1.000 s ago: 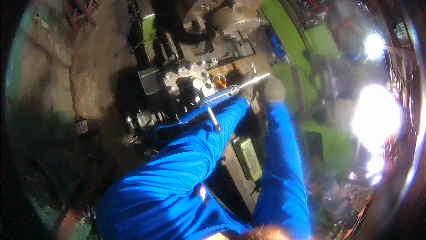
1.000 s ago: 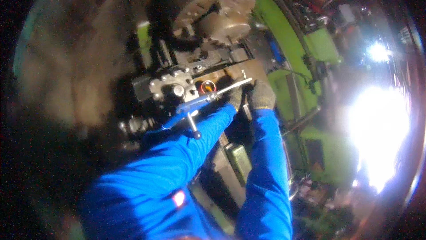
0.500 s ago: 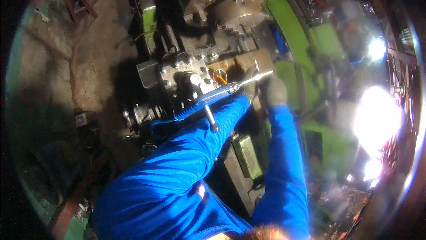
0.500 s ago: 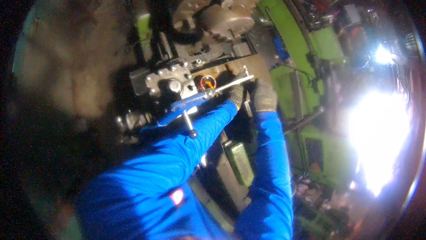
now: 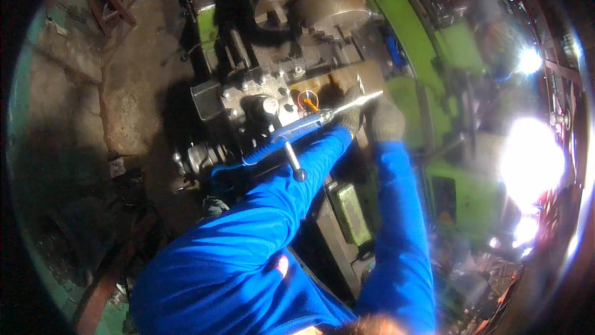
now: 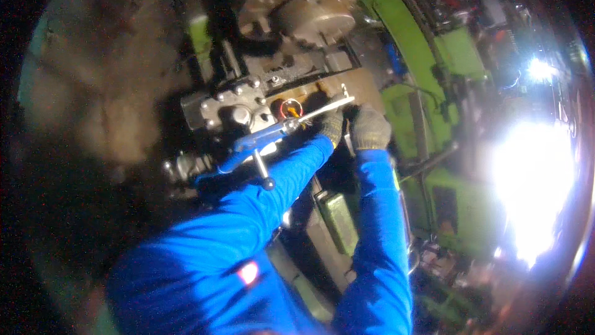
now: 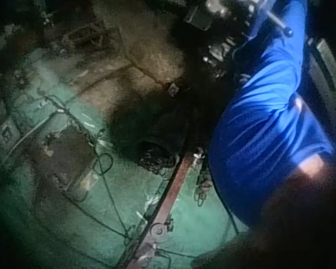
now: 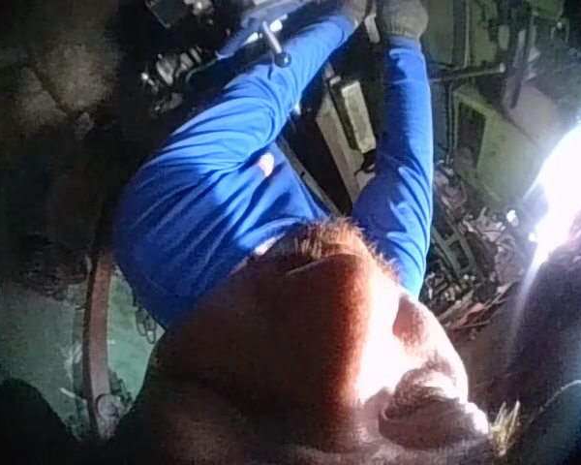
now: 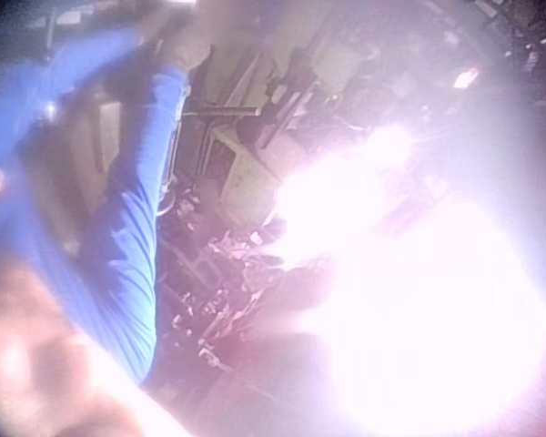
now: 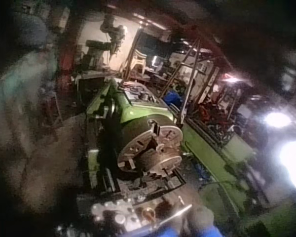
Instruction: The person operates a metal lathe, using a handheld air blow gun to clear debris from the chuck and workpiece. They then use a brush to clean the chuck jaws and the rotating metal cylinder while the machine is running.
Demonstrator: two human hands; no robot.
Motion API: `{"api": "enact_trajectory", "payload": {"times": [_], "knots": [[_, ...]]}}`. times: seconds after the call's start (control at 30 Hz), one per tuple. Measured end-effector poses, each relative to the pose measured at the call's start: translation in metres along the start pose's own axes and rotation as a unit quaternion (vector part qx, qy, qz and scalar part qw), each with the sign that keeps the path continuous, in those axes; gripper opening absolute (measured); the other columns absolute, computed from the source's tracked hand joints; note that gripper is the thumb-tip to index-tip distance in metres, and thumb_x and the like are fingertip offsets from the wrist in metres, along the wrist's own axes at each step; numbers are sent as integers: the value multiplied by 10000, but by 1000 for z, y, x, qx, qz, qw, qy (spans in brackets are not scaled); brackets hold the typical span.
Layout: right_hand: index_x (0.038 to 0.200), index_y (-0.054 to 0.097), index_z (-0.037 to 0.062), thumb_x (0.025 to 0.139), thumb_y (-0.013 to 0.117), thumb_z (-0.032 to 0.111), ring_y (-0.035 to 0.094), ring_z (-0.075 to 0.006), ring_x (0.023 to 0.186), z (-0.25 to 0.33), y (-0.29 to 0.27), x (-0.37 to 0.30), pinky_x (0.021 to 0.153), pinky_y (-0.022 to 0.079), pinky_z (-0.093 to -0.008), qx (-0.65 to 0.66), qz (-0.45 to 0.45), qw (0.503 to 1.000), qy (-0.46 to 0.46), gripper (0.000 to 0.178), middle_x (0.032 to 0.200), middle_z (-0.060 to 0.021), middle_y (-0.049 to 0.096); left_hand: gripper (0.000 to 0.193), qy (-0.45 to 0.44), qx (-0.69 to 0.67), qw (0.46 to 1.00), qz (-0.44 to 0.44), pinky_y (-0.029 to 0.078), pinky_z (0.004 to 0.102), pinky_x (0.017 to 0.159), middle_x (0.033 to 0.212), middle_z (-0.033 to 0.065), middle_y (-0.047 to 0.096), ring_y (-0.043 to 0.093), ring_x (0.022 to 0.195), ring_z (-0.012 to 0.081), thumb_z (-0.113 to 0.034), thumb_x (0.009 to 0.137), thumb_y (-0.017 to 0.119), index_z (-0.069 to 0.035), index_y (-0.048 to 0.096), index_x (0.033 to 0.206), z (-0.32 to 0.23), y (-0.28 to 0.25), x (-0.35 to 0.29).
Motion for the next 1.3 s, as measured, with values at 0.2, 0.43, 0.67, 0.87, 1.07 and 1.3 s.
{"api": "enact_trajectory", "payload": {"times": [0.2, 0.43, 0.67, 0.87, 1.07, 1.3], "knots": [[1053, 670, 68, 932, 652, 337, 700, -390, 1013, 17, -27, -6, 838, 565, -496, 26, -3, 1000, -14, 295, 1048, -201, 721, 329, -54, -151, 986, 34, 513, 315, 875, 1051, 57, 704, 631, 966, 168, -297, 1056, 553, -28, 699, 1175, -23, 0, -2], [1098, 657, 83, 916, 674, 311, 696, -393, 971, 3, -6, -5, 827, 563, -504, -10, -35, 998, -57, 293, 1009, -186, 701, 320, -109, -304, 945, 56, 510, 314, 859, 1032, 49, 697, 628, 961, 164, -317, 1031, 601, -36, 697, 1151, 4, 10, 7], [1069, 704, 122, 878, 697, 316, 704, -372, 979, 7, -26, 5, 861, 572, -488, -15, 50, 998, 27, 272, 1071, -170, 722, 315, -95, -236, 964, 75, 512, 320, 860, 1043, 57, 695, 630, 969, 173, -312, 1031, 597, -39, 687, 1162, -11, 8, 3], [1066, 735, 135, 886, 678, 297, 697, -348, 1029, 25, -40, -3, 867, 573, -470, -109, -45, 993, -24, 250, 1082, -135, 744, 312, -90, -234, 964, 84, 514, 326, 861, 1052, 65, 693, 632, 976, 180, -308, 1031, 593, -42, 679, 1172, -13, 9, 7], [1052, 735, 146, 920, 628, 250, 701, -326, 1053, 11, -24, 12, 868, 578, -437, -87, 113, 988, 58, 200, 1107, -124, 735, 310, -90, -220, 967, 88, 517, 331, 862, 1061, 72, 690, 633, 983, 187, -304, 1031, 589, -45, 670, 1182, -18, 10, 6], [1002, 753, 140, 924, 627, 258, 729, -331, 990, 19, -27, 6, 834, 591, -449, -122, 32, 992, 15, 190, 1021, -142, 756, 308, -85, -206, 971, 82, 519, 338, 863, 1072, 80, 688, 635, 992, 196, -299, 1031, 585, -49, 661, 1193, -18, 6, 7]]}}
Point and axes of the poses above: each hand's wrist, its own x-axis towards the middle knuckle, its own y-axis out of the palm, z = x × y, the point moved 5 cm from there along x, towards the middle knuckle
